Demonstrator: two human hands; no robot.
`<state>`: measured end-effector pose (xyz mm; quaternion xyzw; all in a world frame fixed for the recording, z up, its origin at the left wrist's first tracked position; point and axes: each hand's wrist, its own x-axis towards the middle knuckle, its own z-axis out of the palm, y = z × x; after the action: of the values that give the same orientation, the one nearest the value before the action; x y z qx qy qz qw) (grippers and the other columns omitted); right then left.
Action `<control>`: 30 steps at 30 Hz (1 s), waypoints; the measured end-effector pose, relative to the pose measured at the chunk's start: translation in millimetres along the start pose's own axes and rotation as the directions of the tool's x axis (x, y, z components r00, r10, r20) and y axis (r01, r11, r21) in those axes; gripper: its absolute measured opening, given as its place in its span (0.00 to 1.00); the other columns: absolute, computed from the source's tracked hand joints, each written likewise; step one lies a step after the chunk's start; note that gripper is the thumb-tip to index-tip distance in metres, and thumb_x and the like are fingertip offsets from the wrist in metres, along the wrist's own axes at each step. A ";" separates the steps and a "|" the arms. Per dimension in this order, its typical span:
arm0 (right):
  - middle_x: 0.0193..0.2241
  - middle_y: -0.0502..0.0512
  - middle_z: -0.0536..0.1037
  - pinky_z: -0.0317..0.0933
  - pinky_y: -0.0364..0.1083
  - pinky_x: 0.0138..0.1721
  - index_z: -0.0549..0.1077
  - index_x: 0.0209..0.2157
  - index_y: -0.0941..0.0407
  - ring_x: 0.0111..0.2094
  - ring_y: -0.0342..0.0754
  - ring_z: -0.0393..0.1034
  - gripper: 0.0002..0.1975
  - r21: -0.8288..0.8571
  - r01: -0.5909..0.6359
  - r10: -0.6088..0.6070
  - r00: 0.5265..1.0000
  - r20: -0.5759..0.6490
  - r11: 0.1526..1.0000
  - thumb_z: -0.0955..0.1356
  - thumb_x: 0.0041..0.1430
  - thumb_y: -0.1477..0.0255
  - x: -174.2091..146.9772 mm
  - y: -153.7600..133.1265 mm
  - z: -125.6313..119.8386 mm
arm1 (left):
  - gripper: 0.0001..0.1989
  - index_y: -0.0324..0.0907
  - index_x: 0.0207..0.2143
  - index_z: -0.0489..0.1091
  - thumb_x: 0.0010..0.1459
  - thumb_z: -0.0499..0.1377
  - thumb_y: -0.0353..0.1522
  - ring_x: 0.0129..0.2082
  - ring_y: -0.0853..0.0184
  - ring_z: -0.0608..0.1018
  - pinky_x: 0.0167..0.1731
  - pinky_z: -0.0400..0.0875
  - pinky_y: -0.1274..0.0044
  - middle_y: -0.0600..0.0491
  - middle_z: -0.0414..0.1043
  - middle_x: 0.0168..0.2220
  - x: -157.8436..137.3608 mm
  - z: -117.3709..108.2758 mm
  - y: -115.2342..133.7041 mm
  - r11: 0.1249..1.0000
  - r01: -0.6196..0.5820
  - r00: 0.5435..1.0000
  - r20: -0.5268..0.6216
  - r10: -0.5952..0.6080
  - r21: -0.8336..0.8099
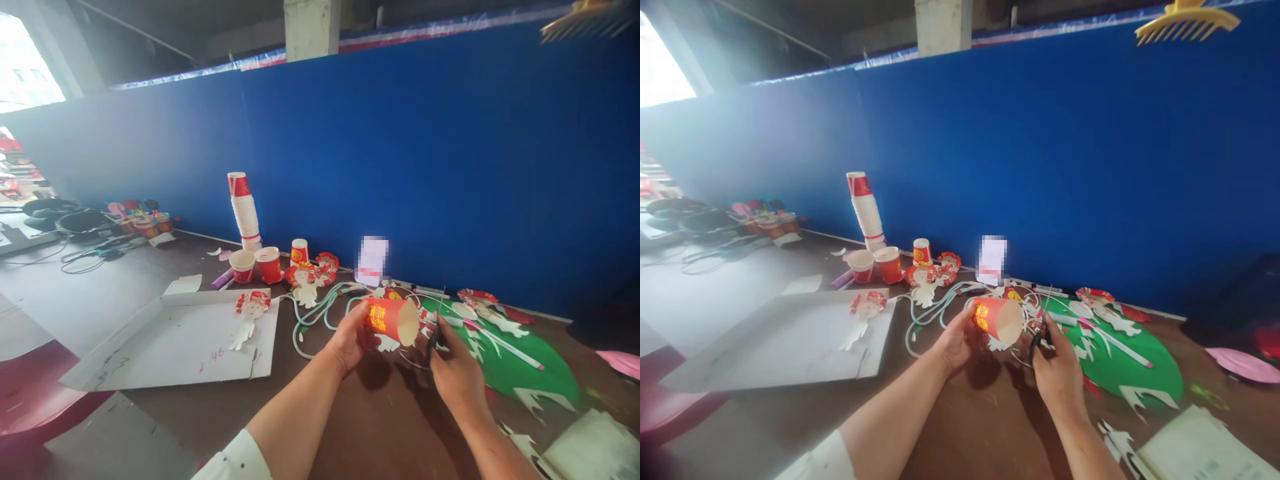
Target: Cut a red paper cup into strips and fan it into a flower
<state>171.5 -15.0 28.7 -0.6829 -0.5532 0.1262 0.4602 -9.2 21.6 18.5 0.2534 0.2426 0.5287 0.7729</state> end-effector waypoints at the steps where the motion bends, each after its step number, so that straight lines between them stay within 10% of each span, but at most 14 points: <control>1: 0.47 0.65 0.76 0.67 0.49 0.37 0.67 0.57 0.60 0.36 0.56 0.75 0.35 0.001 0.039 -0.039 0.999 0.000 0.999 0.66 0.50 0.57 -0.4 0.9 1.3 | 0.24 0.39 0.43 0.71 0.49 0.62 0.47 0.23 0.73 0.72 0.24 0.64 0.80 0.52 0.72 0.30 0.9 -0.6 -0.4 1.000 -0.022 1.000 -0.007 0.022 -0.002; 8: 0.47 0.61 0.77 0.68 0.49 0.39 0.63 0.59 0.57 0.43 0.55 0.74 0.31 0.066 0.168 -0.172 0.984 0.052 0.984 0.64 0.56 0.60 -1.8 7.7 7.7 | 0.22 0.37 0.37 0.71 0.46 0.67 0.44 0.25 0.74 0.71 0.25 0.64 0.83 0.52 0.71 0.29 1.5 -0.4 0.8 0.992 -0.130 0.992 -0.008 0.130 0.001; 16: 0.23 0.55 0.80 0.66 0.48 0.27 0.69 0.41 0.55 0.27 0.56 0.77 0.20 0.188 -0.068 0.044 0.991 0.128 0.980 0.69 0.48 0.59 -6.5 -7.4 0.6 | 0.23 0.39 0.39 0.72 0.46 0.66 0.45 0.29 0.71 0.74 0.31 0.67 0.80 0.51 0.73 0.33 3.8 -2.5 -0.3 0.989 -0.147 0.989 -0.027 0.146 -0.013; 30: 0.13 0.47 0.69 0.56 0.45 0.19 0.64 0.22 0.52 0.15 0.47 0.64 0.16 0.076 0.019 -0.029 0.991 0.134 0.997 0.66 0.49 0.55 -3.9 1.5 3.4 | 0.24 0.35 0.44 0.70 0.56 0.56 0.47 0.39 0.60 0.78 0.41 0.69 0.71 0.45 0.75 0.40 4.3 -4.5 11.7 0.971 0.084 0.994 0.085 -0.066 -0.222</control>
<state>168.7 -16.7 24.4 -0.6483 -0.5860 0.1871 0.4485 -18.9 29.9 22.2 0.1751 0.1604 0.5131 0.8248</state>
